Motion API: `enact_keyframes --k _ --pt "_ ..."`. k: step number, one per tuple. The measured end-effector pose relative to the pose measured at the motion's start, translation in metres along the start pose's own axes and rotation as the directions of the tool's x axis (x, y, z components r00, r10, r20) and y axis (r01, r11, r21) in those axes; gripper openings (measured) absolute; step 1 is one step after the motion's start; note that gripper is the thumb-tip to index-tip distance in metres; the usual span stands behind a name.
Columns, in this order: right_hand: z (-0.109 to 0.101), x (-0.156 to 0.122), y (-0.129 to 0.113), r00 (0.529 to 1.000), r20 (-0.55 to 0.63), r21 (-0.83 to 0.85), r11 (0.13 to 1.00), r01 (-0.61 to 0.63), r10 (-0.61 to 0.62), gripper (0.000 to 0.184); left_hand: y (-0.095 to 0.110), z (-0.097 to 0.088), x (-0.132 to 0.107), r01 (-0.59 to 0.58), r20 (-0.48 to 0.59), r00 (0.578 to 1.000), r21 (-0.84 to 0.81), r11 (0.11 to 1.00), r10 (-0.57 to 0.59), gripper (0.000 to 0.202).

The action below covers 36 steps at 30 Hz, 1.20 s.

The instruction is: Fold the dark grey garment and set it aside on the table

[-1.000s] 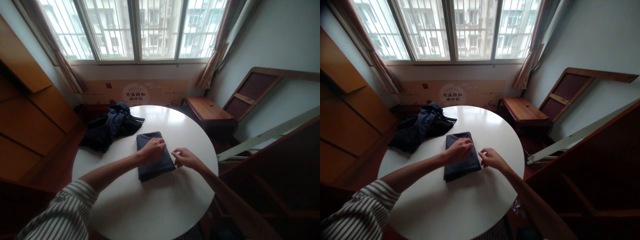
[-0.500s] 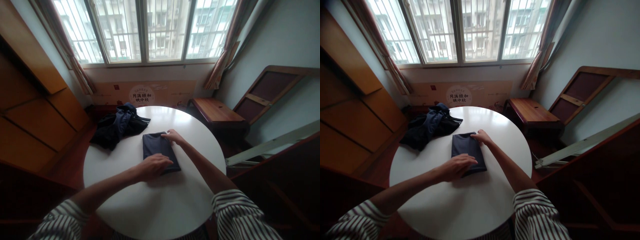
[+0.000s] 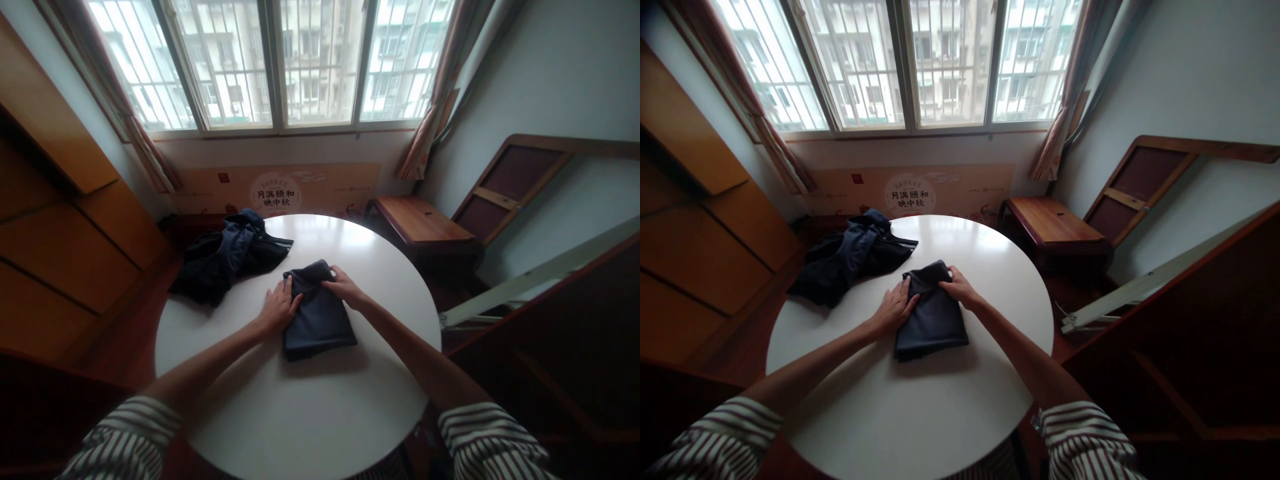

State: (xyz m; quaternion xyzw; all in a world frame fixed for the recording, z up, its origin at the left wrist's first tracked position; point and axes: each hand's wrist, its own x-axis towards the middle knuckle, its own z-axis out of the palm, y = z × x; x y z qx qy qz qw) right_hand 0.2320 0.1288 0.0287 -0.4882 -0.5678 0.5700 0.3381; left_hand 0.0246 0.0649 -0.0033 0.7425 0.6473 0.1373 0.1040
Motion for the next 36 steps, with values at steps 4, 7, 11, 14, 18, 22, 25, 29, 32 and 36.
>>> enact_keyframes --k 4,7,11,14,18,22,25,29,32,36 --pt "-0.039 0.010 0.006 0.988 -0.145 0.055 0.998 -0.045 0.052 0.041 0.027 -0.003 0.030 -0.110 -0.009 0.994 -0.079 0.991 0.110 0.068" --pt "-0.082 0.018 0.010 0.967 -0.248 0.073 0.996 -0.049 0.065 0.039 0.057 0.006 0.037 -0.314 -0.058 0.949 -0.133 0.940 0.309 0.067" --pt "-0.137 0.022 0.016 0.924 -0.369 0.098 0.993 -0.063 0.095 0.035 0.100 0.032 0.033 -0.565 -0.030 0.824 -0.114 0.817 0.566 0.060" --pt "-0.166 0.025 0.018 0.892 -0.443 0.077 0.995 -0.064 0.092 0.040 0.128 0.052 0.040 -0.599 -0.024 0.800 -0.091 0.795 0.600 0.055" --pt "-0.190 0.037 0.014 0.859 -0.511 -0.036 0.998 -0.058 0.032 0.050 0.158 0.066 0.062 -0.588 -0.049 0.807 -0.148 0.795 0.588 0.051" --pt "-0.210 0.054 0.006 0.838 -0.540 -0.246 0.967 -0.070 -0.077 0.045 0.176 0.073 0.078 -0.594 -0.052 0.803 -0.135 0.793 0.593 0.050" --pt "-0.213 0.059 0.003 0.831 -0.520 -0.449 0.891 -0.068 -0.198 0.042 0.177 0.078 0.079 -0.584 -0.099 0.811 -0.084 0.808 0.576 0.053" --pt "-0.188 0.059 0.011 0.886 -0.317 -0.663 0.747 0.049 -0.339 0.043 0.172 0.080 0.072 -0.531 -0.161 0.841 -0.068 0.845 0.516 0.056" --pt "-0.161 0.060 0.021 0.952 -0.067 -0.844 0.526 0.106 -0.299 0.053 0.172 0.078 0.067 -0.525 -0.133 0.848 -0.068 0.849 0.514 0.054" --pt "-0.144 0.070 0.022 0.991 0.001 -0.960 0.277 0.038 -0.135 0.066 0.173 0.076 0.065 -0.529 -0.060 0.848 -0.052 0.847 0.526 0.052"
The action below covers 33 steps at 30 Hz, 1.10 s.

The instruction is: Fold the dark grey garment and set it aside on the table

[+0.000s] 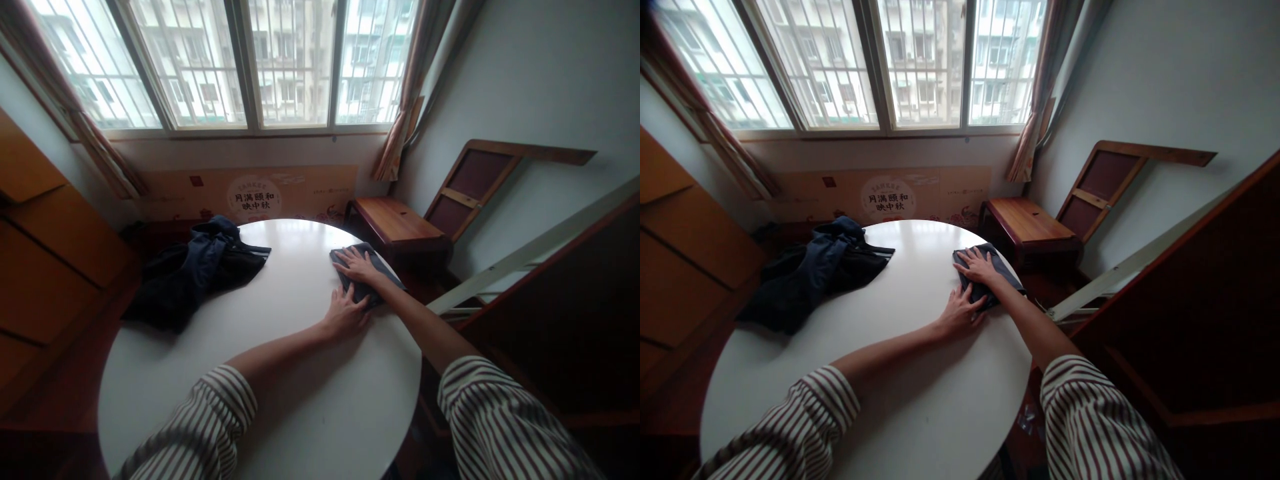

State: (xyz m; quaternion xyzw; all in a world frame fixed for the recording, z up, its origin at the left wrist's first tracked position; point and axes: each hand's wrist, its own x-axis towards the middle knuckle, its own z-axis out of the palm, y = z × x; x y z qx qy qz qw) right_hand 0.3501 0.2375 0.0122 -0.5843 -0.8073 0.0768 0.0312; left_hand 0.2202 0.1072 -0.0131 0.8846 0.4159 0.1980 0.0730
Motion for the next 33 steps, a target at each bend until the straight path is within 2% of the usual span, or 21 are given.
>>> enact_keyframes --k 5,10,12,14,16,18,20,22,23,25,27,29,31,32,33 --pt "-0.011 0.018 -0.002 0.996 0.068 -0.016 0.998 -0.055 0.056 0.069 0.003 0.001 -0.003 0.009 0.038 0.999 0.041 0.999 -0.011 0.056" --pt "-0.016 0.030 -0.023 0.980 0.097 -0.067 0.983 -0.169 0.175 0.069 0.012 -0.007 -0.021 -0.086 0.053 0.995 0.066 0.994 0.082 0.054" --pt "-0.014 0.028 -0.043 0.990 -0.006 -0.088 0.986 -0.143 0.143 0.068 0.012 -0.016 -0.037 -0.146 0.056 0.988 0.056 0.988 0.143 0.051" --pt "-0.008 0.020 -0.068 0.985 -0.175 -0.063 0.998 -0.021 0.010 0.064 0.007 -0.029 -0.056 -0.197 0.042 0.980 0.025 0.980 0.195 0.045" --pt "0.001 0.008 -0.094 0.947 -0.299 -0.021 0.993 0.118 -0.119 0.054 -0.008 -0.044 -0.075 -0.220 0.023 0.975 -0.007 0.976 0.220 0.037" --pt "0.012 -0.005 -0.115 0.923 -0.343 0.013 0.981 0.191 -0.175 0.040 -0.032 -0.059 -0.091 -0.204 0.003 0.979 -0.005 0.979 0.204 0.029" --pt "0.023 -0.017 -0.130 0.914 -0.355 0.031 0.975 0.221 -0.196 0.027 -0.065 -0.074 -0.102 -0.123 -0.051 0.991 0.038 0.992 0.125 0.025" --pt "0.033 -0.026 -0.137 0.911 -0.350 0.050 0.967 0.250 -0.218 0.024 -0.102 -0.090 -0.111 0.016 -0.164 0.986 0.094 0.995 0.000 0.022" --pt "0.037 -0.029 -0.138 0.912 -0.340 0.059 0.962 0.265 -0.231 0.025 -0.120 -0.099 -0.115 0.095 -0.239 0.969 0.115 0.989 -0.066 0.022" --pt "0.043 -0.033 -0.138 0.915 -0.318 0.080 0.954 0.289 -0.250 0.025 -0.153 -0.120 -0.123 0.245 -0.395 0.903 0.148 0.958 -0.170 0.022" --pt "0.045 -0.035 -0.135 0.917 -0.303 0.104 0.948 0.301 -0.258 0.024 -0.182 -0.142 -0.133 0.397 -0.540 0.806 0.194 0.897 -0.240 0.024" --pt "0.046 -0.035 -0.133 0.920 -0.293 0.127 0.943 0.306 -0.260 0.023 -0.204 -0.161 -0.144 0.583 -0.659 0.682 0.227 0.780 -0.318 0.031" --pt "0.045 -0.035 -0.132 0.922 -0.281 0.149 0.937 0.317 -0.267 0.022 -0.221 -0.171 -0.153 0.759 -0.714 0.549 0.207 0.617 -0.436 0.052" --pt "0.045 -0.034 -0.131 0.922 -0.276 0.160 0.933 0.323 -0.272 0.022 -0.227 -0.173 -0.157 0.817 -0.705 0.500 0.194 0.543 -0.502 0.065" --pt "0.045 -0.034 -0.130 0.922 -0.270 0.171 0.928 0.331 -0.278 0.022 -0.232 -0.173 -0.159 0.851 -0.678 0.475 0.192 0.489 -0.560 0.073"
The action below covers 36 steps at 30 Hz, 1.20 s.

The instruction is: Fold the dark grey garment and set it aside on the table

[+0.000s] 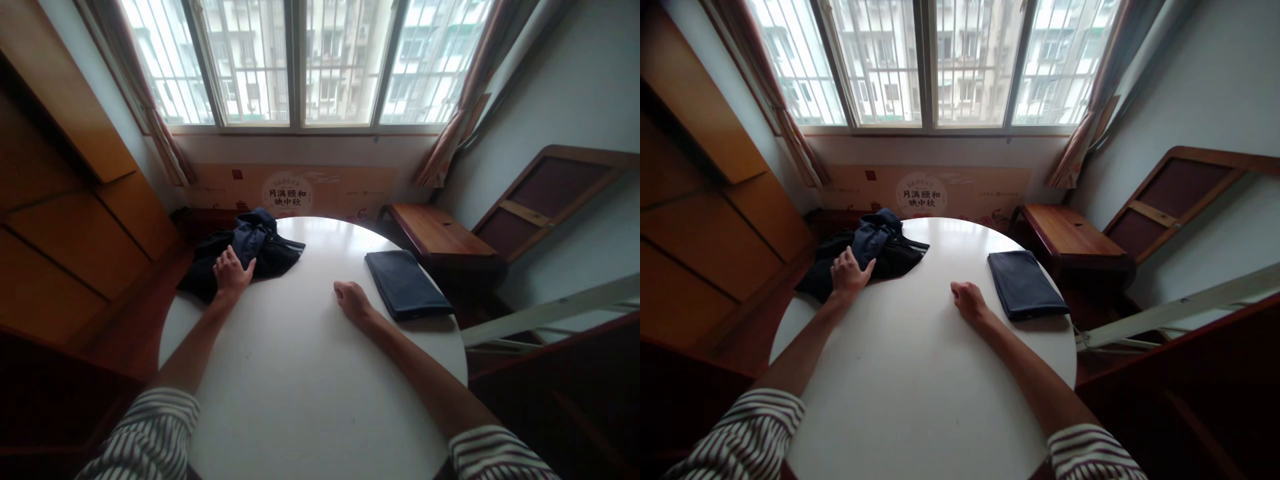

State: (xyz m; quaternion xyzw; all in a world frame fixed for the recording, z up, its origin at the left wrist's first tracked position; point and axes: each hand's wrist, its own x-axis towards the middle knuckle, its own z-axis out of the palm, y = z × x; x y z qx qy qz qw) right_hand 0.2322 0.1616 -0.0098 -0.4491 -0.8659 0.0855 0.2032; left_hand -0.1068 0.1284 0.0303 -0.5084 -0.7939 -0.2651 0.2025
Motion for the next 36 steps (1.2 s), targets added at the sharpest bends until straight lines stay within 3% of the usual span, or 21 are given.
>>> enact_keyframes --k 4,8,22,32,36 --pt "0.000 0.001 0.003 1.000 0.009 0.050 0.999 0.010 -0.010 0.020 -0.004 0.007 0.000 -0.070 0.149 0.987 0.037 0.997 0.064 0.060" --pt "0.000 0.001 0.004 1.000 0.007 0.085 0.996 0.016 -0.017 0.019 -0.001 0.007 0.000 -0.145 0.126 0.981 -0.021 0.989 0.147 0.049" --pt "-0.003 -0.002 0.002 0.999 -0.026 0.175 0.984 0.026 -0.022 0.017 -0.001 0.016 -0.007 -0.238 0.059 0.967 -0.134 0.962 0.248 0.048" --pt "0.003 -0.003 0.006 0.998 -0.058 0.225 0.974 0.041 -0.029 0.015 0.006 0.010 -0.012 -0.260 0.107 0.958 -0.081 0.962 0.268 0.048" --pt "0.002 -0.003 0.006 0.998 -0.055 0.228 0.973 0.046 -0.034 0.016 0.005 0.005 -0.012 -0.205 0.108 0.971 -0.096 0.974 0.215 0.037"
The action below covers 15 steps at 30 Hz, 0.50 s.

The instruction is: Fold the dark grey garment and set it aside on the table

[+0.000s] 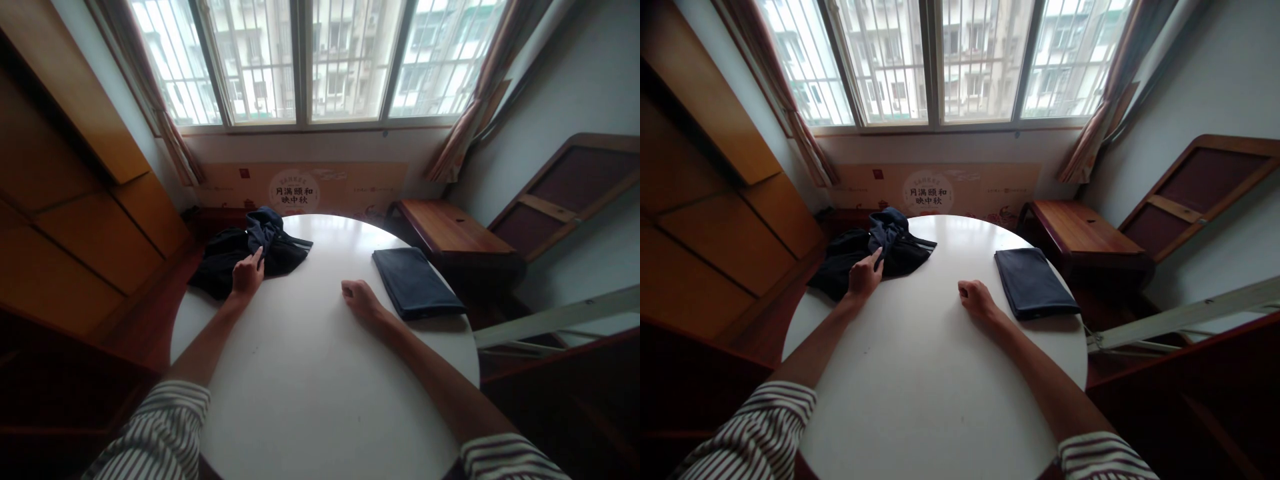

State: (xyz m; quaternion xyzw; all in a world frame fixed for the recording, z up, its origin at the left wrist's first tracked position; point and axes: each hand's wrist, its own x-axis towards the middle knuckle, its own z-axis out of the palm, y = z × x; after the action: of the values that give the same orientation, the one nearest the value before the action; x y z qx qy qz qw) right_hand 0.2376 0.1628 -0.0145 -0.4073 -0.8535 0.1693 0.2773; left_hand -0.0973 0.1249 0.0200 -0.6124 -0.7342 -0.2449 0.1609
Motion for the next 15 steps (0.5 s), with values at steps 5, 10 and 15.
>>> enact_keyframes --k 5,10,15 --pt "-0.001 0.000 -0.001 1.000 0.001 0.011 1.000 0.005 -0.005 0.016 -0.002 -0.011 0.003 0.102 -0.173 0.981 0.048 0.994 -0.093 0.021" --pt "-0.001 0.000 0.000 1.000 0.006 0.016 1.000 0.004 -0.004 0.016 -0.006 -0.010 0.007 0.167 -0.055 0.985 0.034 0.985 -0.165 0.024" --pt "0.000 0.000 -0.001 1.000 0.004 0.011 1.000 0.002 -0.002 0.017 -0.003 -0.001 0.006 -0.019 -0.007 1.000 -0.015 1.000 0.018 0.028"
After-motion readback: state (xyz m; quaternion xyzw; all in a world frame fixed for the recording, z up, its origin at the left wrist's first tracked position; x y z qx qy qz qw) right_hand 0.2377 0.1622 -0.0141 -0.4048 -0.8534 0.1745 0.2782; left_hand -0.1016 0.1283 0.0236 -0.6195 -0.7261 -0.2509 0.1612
